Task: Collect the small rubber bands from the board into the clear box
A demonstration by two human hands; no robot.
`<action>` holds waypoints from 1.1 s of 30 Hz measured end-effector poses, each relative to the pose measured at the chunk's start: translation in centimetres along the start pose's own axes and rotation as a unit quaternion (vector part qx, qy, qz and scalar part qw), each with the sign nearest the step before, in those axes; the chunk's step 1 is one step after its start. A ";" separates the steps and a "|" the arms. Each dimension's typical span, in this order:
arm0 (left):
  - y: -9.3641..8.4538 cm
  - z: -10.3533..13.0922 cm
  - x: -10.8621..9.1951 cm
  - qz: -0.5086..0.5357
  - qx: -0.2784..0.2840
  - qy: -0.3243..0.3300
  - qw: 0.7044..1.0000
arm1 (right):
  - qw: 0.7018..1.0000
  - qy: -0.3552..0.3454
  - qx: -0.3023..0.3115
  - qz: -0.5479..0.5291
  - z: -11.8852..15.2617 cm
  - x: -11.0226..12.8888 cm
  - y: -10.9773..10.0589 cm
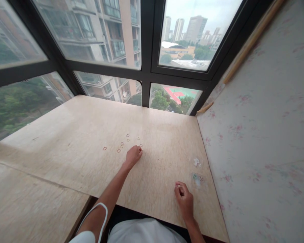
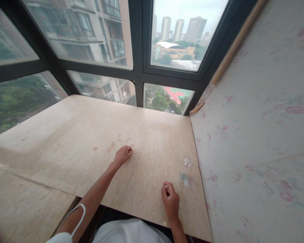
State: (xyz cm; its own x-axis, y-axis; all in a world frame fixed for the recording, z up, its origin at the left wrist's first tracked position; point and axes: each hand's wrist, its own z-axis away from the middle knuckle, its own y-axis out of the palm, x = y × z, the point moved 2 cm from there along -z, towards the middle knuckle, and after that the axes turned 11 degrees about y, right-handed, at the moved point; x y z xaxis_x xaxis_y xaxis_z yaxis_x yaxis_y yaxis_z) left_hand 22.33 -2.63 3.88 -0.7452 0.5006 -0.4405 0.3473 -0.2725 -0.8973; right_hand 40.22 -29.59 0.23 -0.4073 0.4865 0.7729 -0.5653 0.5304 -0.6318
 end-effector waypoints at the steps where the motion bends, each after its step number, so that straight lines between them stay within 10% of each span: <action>1: -0.1 -0.1 0.1 0.003 0.012 0.008 1.000 | 1.000 0.000 0.002 0.000 0.0 0.0 0.0; 15: -1.1 1.6 -1.0 0.258 0.088 0.031 0.962 | 0.999 -0.013 -0.004 -0.029 -0.3 -0.3 0.1; 22: 0.6 2.2 -7.7 0.596 0.073 0.003 0.799 | 0.999 -0.020 -0.008 -0.032 -0.5 -0.2 0.3; 33: 6.7 1.8 -21.0 0.474 0.194 0.135 0.848 | 0.993 -0.087 0.033 0.070 0.1 1.1 0.0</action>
State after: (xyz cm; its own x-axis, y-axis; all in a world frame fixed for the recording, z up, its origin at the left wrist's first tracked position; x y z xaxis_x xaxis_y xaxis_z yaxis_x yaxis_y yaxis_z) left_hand 39.27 -16.44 7.22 -0.0596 0.0605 -0.9964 0.4643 -0.8820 -0.0813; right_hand 39.73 -29.15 1.11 -0.5995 0.4228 0.6796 -0.5374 0.4166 -0.7332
